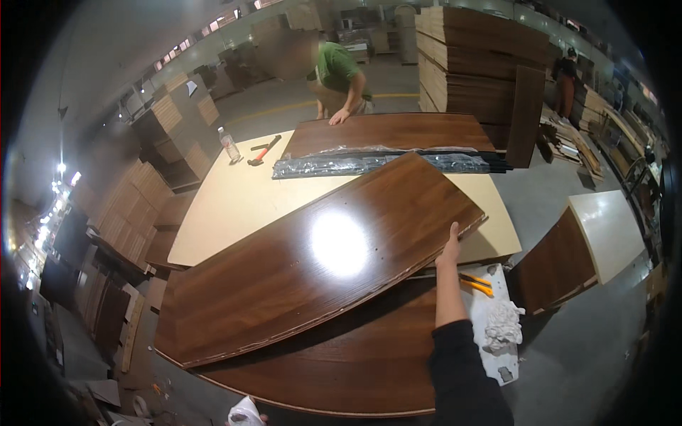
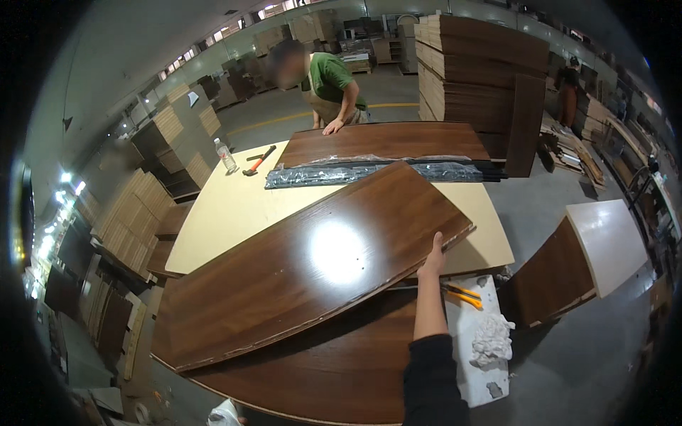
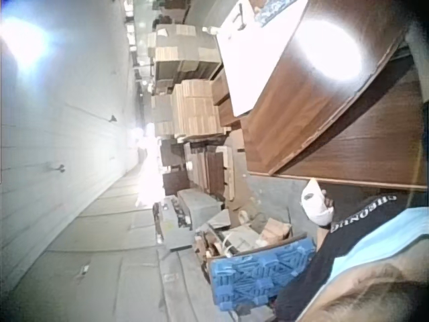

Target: The recorder handles and inspects wood furniture panels, using foam padding to protect the corners and edges.

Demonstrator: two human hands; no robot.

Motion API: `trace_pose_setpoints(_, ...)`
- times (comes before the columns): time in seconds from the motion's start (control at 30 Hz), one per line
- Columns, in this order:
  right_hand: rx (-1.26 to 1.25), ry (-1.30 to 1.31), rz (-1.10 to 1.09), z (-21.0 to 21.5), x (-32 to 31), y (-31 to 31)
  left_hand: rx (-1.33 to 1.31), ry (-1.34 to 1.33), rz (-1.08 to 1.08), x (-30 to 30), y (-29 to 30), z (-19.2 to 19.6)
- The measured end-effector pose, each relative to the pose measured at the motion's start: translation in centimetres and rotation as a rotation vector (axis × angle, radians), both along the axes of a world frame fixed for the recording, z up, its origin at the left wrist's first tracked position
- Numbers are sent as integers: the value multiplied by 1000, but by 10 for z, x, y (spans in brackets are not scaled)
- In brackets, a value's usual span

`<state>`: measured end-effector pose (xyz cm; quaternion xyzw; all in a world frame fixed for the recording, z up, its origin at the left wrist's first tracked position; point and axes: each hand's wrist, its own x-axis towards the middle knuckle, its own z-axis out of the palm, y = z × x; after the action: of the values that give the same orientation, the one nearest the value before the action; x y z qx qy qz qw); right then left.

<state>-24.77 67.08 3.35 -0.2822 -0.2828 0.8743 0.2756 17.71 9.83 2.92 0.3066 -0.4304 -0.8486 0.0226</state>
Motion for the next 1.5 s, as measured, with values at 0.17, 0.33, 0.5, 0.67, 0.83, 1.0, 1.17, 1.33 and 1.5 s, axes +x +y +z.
trace_pose_setpoints(0.17, 159, -204, -106, -49, -76, 47, -225, -54, -189, -149, -29, -20)
trace_pose_setpoints(0.33, 176, -179, -180, -52, -81, 33, -137, -31, -594, -269, -9, -4)
trace_pose_setpoints(0.5, 461, 159, -275, 55, 45, -71, 46, 54, -725, -306, 48, -6)
trace_pose_setpoints(0.67, 33, 139, 402, -27, 128, -187, 248, 161, -867, -330, 106, 9)
trace_pose_setpoints(0.83, -287, -29, 965, -84, 181, -320, 417, 288, -926, -321, 123, 44)
trace_pose_setpoints(1.0, -283, -202, 1116, -30, 173, -383, 547, 424, -825, -279, 82, 82)
trace_pose_setpoints(1.17, -392, -31, 576, -47, 168, -420, 573, 522, -366, -129, -53, 101)
trace_pose_setpoints(1.33, -299, -18, 428, 7, 186, -476, 722, 577, -16, -103, -182, 45)
trace_pose_setpoints(1.5, -59, -106, 336, 10, 170, -512, 729, 648, -7, -113, -284, 33)
